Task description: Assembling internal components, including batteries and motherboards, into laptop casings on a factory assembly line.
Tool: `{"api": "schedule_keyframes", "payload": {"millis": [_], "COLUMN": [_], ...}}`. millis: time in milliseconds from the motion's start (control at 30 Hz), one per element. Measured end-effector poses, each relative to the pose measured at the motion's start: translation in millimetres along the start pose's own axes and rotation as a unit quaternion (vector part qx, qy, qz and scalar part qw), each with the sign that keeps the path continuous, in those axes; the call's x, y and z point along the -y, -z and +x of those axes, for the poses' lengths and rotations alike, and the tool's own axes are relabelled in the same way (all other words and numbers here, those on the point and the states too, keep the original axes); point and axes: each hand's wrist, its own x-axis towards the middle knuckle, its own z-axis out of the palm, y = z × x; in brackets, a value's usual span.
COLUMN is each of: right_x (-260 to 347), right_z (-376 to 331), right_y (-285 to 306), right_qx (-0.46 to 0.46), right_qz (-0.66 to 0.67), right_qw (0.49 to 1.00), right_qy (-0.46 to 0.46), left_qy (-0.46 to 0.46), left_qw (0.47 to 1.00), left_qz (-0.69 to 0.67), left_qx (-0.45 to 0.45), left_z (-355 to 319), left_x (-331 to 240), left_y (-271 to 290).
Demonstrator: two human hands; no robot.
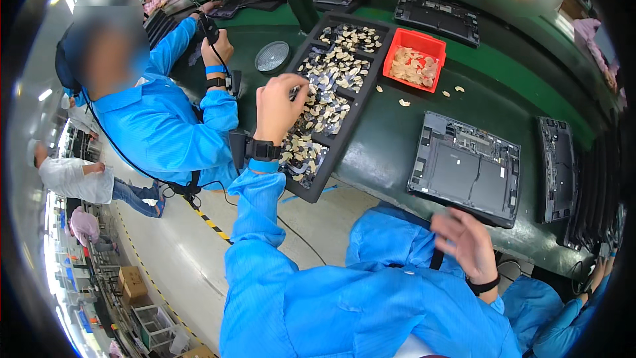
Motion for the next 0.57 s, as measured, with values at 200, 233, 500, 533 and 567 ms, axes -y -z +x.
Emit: {"api": "schedule_keyframes", "payload": {"millis": [200,233,500,533,567], "right_x": [23,26,69,75,86], "right_z": [-14,-11,48,49,46], "right_y": [-3,-8,-86,-80,-72], "right_qx": [0.184,0.179,-0.046,-0.019,0.0], "right_qz": [-0.278,-0.272,-0.565,-0.516,-0.552], "right_qw": [0.937,0.94,0.713,0.813,0.812], "right_qy": [-0.101,-0.098,0.413,0.269,0.191], "left_qy": [0.025,0.086,-0.032,-0.003,0.029], "left_qw": [0.993,0.979,0.854,0.835,0.815], "left_qz": [-0.113,-0.184,-0.427,-0.453,-0.476], "left_qx": [-0.02,-0.018,0.294,0.313,0.33], "left_z": [17,22,15,14,12], "left_x": [-32,-48,-201,-211,-217], "left_y": [7,5,1,-7,-11]}}
